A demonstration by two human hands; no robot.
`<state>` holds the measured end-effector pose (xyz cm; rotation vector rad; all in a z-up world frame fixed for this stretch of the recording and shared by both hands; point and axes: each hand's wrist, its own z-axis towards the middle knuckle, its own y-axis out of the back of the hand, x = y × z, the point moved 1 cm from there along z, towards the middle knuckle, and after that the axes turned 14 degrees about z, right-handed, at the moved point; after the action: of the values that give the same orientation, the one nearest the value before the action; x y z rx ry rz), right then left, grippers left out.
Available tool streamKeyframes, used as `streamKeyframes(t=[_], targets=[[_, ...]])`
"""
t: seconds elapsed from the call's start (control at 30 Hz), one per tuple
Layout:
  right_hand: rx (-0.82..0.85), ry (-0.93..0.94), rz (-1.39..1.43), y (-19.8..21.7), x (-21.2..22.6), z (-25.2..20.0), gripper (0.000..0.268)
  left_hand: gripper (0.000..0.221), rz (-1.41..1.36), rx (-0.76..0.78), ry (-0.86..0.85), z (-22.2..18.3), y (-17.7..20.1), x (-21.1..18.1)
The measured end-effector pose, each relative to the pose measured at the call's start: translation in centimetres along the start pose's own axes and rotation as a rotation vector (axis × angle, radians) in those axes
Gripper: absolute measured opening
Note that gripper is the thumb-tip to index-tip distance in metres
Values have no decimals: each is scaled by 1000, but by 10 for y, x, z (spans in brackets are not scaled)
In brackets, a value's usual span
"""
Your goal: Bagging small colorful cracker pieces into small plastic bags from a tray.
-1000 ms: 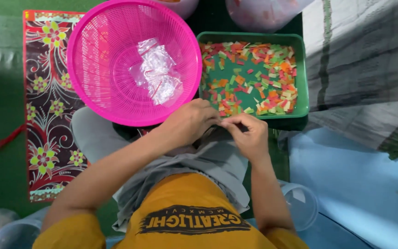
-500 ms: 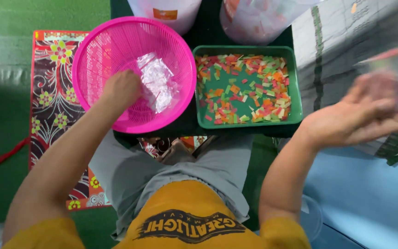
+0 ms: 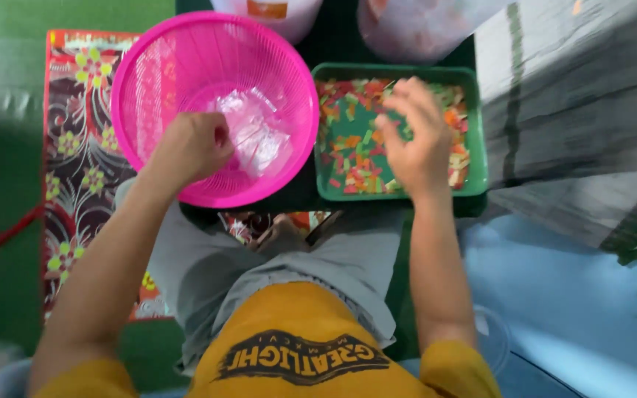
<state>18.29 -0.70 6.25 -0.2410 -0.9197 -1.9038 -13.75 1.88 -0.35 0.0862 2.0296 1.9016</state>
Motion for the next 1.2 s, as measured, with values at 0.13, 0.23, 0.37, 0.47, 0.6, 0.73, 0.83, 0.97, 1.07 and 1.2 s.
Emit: streamKeyframes(t=[0.13,0.23,0.37,0.47,0.6,0.73,0.83,0.97,1.07,1.2], targets=[[-2,-106,172,-31,37,-28,18,22,-298,-1,15,-23,42,-24],[3,-183,326,-48,58,-35,35,6,-715,47,13,-31,55,-42],[51,-541,804,-68,65,-46,78,3,-1186,139,-128,-44,59,-61],[113,-715,1040,-74,67,-51,86,6,-1332,167,-223,-55,35,-67],[90,-902,1277,-75,76,-64,57,4,-1442,212,-247,-69,6,-72],[-52,-938,1201,-72,69,-83,42,4,-1375,171,-151,-75,37,-84],[-168,-1020,1087,-66,60,-96,30,6,-1254,77,-61,-68,41,-69],[-371,-1047,1269,-58,40,-114,28,5,-821,51,174,-43,69,-51],[-448,-1105,1283,-55,41,-119,23,20,-462,143,290,-31,77,-50],[-606,-1184,1326,-59,49,-117,8,42,-120,-148,89,-35,57,-69]])
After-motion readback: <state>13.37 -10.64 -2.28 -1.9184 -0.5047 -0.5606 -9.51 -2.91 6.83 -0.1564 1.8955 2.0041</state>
